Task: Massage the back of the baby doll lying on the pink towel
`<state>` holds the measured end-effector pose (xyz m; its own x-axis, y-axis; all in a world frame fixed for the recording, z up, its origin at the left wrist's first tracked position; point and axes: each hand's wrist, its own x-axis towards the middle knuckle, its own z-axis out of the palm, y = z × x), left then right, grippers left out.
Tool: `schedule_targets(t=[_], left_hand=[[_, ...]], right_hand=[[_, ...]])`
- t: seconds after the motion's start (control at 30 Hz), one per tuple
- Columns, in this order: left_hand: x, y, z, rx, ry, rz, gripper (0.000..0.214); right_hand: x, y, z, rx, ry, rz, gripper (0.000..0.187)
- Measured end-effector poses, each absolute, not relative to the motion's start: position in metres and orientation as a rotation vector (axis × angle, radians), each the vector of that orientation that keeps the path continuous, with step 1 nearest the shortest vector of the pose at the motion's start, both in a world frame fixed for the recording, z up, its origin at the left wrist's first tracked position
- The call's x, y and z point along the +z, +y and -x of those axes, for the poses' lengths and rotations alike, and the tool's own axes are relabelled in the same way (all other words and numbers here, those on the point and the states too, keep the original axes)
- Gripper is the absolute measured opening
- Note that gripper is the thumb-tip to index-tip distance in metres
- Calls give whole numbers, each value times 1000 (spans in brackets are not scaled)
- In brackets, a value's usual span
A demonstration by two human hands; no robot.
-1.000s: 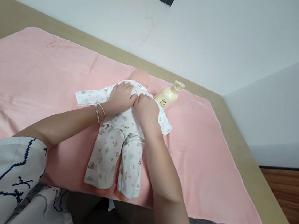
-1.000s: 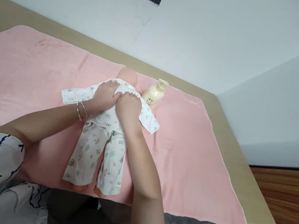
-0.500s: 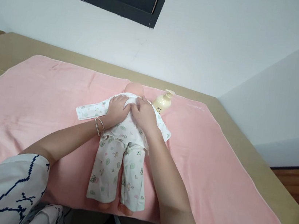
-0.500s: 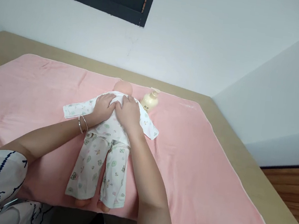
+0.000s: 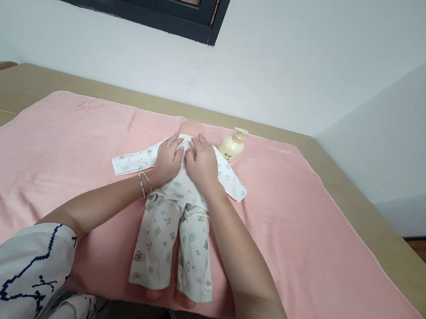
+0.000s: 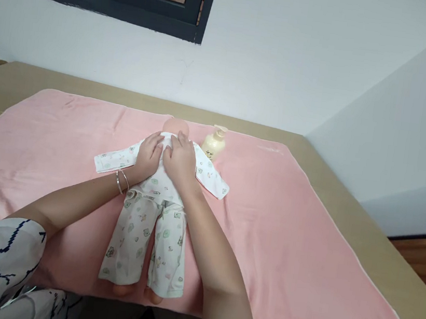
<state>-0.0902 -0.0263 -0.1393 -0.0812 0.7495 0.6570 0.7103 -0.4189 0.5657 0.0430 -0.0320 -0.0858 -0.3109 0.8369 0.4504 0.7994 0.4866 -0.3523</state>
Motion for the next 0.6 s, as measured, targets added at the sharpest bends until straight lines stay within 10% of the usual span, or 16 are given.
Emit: schedule_targets(t=[0.6], left_hand=[[-139, -24, 87, 1496, 1735, -2036, 46]], right_hand=[[-91, -31, -42, 42, -2277, 1329, 45]])
